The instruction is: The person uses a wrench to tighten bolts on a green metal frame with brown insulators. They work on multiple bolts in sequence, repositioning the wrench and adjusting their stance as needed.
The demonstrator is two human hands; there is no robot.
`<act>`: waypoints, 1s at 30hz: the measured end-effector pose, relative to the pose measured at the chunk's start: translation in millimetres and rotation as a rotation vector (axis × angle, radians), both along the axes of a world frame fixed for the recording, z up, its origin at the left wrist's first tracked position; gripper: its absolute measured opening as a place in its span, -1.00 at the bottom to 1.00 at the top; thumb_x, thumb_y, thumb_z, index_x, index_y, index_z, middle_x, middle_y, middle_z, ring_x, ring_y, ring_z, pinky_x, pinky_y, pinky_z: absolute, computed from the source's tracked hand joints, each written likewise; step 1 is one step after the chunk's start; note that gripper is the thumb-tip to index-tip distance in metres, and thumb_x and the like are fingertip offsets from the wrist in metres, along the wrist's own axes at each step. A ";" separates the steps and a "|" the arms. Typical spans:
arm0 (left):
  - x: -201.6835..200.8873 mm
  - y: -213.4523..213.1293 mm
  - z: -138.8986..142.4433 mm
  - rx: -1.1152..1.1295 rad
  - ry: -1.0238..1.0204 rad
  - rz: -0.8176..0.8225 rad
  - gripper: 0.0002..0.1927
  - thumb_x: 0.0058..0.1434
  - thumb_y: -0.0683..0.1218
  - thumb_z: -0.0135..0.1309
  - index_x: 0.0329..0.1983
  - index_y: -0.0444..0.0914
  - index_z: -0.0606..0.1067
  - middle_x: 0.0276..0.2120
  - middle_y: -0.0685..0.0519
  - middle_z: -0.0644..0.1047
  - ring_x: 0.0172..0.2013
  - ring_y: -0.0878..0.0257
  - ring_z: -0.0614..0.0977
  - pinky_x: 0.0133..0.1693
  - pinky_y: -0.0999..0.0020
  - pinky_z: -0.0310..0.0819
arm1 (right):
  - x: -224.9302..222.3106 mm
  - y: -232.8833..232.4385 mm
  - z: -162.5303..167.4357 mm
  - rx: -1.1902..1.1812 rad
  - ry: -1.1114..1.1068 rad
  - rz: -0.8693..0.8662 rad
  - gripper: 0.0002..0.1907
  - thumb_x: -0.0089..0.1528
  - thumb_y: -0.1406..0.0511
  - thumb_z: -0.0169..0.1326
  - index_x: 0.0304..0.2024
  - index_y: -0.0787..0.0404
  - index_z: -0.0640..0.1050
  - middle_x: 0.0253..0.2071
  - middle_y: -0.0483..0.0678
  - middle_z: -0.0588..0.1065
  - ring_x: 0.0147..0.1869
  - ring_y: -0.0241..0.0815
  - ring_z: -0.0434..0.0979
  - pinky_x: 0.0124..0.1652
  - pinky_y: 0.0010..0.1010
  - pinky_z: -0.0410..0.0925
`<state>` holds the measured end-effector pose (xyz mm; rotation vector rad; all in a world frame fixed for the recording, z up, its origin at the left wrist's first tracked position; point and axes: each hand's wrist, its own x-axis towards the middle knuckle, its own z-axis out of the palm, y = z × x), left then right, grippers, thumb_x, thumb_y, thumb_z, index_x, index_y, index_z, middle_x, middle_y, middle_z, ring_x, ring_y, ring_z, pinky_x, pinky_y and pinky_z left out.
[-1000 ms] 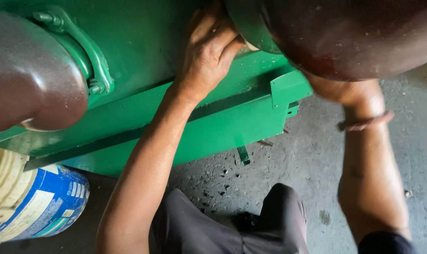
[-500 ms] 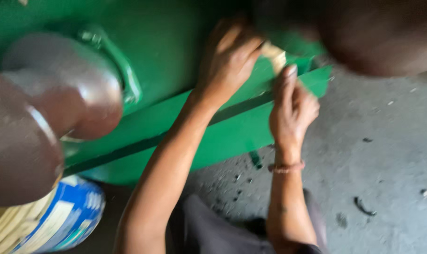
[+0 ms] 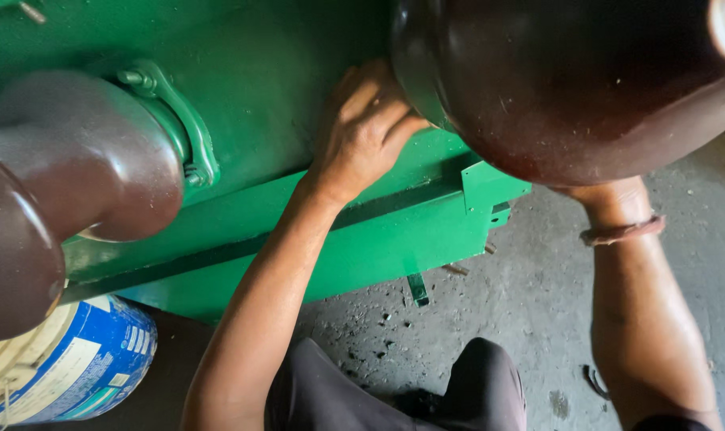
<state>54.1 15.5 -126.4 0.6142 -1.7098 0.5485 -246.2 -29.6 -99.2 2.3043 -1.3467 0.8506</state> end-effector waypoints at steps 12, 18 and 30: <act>0.4 6.1 4.8 0.021 -0.014 -0.038 -0.71 0.20 -0.08 0.39 -0.12 -0.25 0.56 -0.17 0.02 0.51 -0.11 0.03 0.53 -0.03 0.08 0.40 | -50.7 -14.5 41.6 -0.054 -0.064 -0.032 -0.76 0.33 0.21 0.12 -0.13 0.26 0.61 -0.26 0.04 0.54 -0.20 -0.15 0.56 -0.14 -0.28 0.44; -0.6 4.5 1.7 0.037 0.014 -0.012 -0.71 0.18 -0.08 0.41 -0.14 -0.26 0.56 -0.18 -0.04 0.49 -0.11 -0.02 0.52 -0.02 0.05 0.41 | -65.6 -7.3 25.5 0.099 -0.038 -0.094 -0.77 0.28 0.27 0.17 -0.07 0.27 0.60 -0.20 0.02 0.56 -0.15 -0.18 0.59 -0.10 -0.31 0.47; -5.3 -10.9 -6.5 0.054 0.029 -0.028 -0.69 0.20 -0.02 0.41 -0.14 -0.24 0.55 -0.15 -0.06 0.50 -0.09 -0.06 0.54 0.00 0.02 0.41 | 14.9 49.3 37.7 0.337 -0.350 0.491 -0.64 0.19 0.40 0.27 0.05 0.28 0.57 -0.07 -0.02 0.58 -0.04 -0.23 0.63 -0.01 -0.37 0.53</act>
